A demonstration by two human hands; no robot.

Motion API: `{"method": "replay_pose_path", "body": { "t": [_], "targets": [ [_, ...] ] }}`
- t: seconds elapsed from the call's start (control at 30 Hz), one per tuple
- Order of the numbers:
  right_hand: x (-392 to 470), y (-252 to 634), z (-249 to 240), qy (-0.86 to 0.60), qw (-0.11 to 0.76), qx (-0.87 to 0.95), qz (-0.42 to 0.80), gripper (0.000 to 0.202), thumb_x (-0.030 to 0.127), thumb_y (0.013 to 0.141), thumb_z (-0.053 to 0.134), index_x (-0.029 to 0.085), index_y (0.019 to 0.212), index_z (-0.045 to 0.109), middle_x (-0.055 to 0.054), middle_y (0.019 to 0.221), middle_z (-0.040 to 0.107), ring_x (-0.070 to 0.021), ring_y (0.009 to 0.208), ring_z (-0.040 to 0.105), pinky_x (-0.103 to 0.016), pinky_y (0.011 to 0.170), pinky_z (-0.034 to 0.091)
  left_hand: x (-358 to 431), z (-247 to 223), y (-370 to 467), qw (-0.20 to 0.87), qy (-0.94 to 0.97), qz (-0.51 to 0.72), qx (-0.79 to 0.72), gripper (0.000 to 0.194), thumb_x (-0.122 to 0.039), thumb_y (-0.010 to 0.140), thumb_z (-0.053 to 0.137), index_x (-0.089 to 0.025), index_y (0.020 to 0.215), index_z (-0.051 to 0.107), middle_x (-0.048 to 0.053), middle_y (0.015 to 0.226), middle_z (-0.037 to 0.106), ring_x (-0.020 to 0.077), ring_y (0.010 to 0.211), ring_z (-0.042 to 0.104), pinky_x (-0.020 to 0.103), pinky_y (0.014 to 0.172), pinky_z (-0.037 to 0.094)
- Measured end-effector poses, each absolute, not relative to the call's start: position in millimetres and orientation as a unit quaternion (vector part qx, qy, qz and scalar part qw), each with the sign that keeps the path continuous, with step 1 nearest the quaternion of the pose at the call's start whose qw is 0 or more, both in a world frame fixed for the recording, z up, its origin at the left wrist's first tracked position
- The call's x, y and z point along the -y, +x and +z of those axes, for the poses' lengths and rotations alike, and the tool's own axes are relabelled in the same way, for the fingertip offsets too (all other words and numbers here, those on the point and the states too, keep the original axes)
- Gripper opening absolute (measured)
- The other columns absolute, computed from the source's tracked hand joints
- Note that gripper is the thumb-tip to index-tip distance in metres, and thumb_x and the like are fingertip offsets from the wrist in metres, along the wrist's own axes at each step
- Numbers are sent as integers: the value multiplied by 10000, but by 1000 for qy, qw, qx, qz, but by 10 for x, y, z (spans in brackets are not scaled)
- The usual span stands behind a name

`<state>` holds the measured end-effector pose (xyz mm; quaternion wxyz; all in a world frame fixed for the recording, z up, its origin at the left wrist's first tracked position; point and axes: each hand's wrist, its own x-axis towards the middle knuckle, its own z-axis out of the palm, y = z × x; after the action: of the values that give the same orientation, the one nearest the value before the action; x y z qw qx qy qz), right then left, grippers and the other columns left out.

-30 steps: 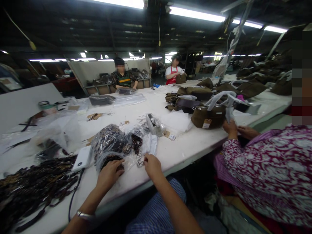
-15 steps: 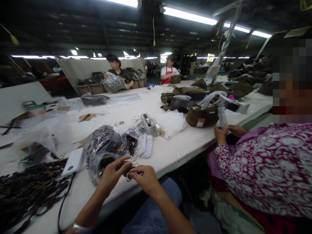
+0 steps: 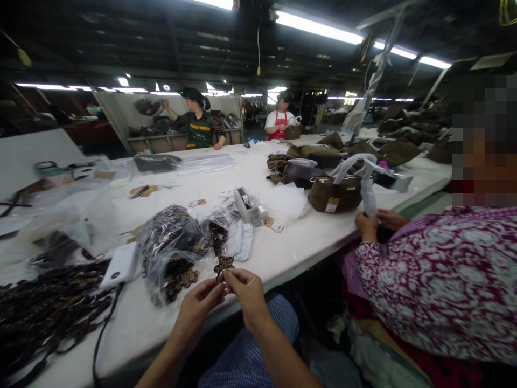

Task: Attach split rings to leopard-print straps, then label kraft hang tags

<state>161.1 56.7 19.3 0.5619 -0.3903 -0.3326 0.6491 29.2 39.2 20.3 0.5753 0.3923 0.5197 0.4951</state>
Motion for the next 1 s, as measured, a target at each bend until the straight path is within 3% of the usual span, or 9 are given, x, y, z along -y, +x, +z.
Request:
{"method": "replay_pose_path", "body": {
  "t": [0.27, 0.5, 0.7, 0.83, 1.0],
  "targets": [
    [-531, 1601, 191, -407, 560, 313, 651, 321, 436, 698, 824, 153, 840, 770, -34, 776, 692, -112, 657, 555, -232, 641, 492, -373, 200, 215, 532, 412, 490, -554, 374, -488, 742, 726, -162, 925, 724, 56, 869, 713, 220, 862, 679, 319, 739, 588],
    [-496, 1618, 229, -443, 547, 286, 651, 360, 443, 655, 844, 183, 893, 765, -61, 1053, 675, -145, 813, 576, -216, 629, 501, -449, 240, 69, 456, 411, 554, -562, 298, -450, 776, 678, -168, 871, 672, 79, 1052, 697, 245, 1019, 639, 339, 872, 549],
    [-500, 1651, 229, -436, 555, 288, 647, 289, 423, 703, 816, 175, 837, 755, -23, 807, 645, -130, 753, 547, -194, 603, 476, -410, 358, -38, 420, 532, 476, -561, 277, -446, 811, 660, -184, 889, 702, 93, 1042, 746, 253, 958, 689, 365, 899, 534],
    [-475, 1632, 275, -408, 544, 284, 675, 295, 434, 712, 815, 169, 828, 755, -36, 815, 682, -132, 734, 583, -211, 628, 471, -349, 429, 52, 396, 593, 443, -544, 196, -396, 806, 673, -210, 805, 733, 76, 1077, 757, 272, 1083, 670, 356, 988, 487],
    [-444, 1622, 289, -407, 531, 298, 681, 294, 446, 730, 806, 187, 865, 768, -61, 914, 727, -164, 843, 624, -226, 693, 472, -329, 438, 134, 374, 611, 440, -542, 190, -389, 805, 672, -222, 831, 761, 65, 979, 776, 272, 988, 698, 366, 933, 516]
  ]
}}
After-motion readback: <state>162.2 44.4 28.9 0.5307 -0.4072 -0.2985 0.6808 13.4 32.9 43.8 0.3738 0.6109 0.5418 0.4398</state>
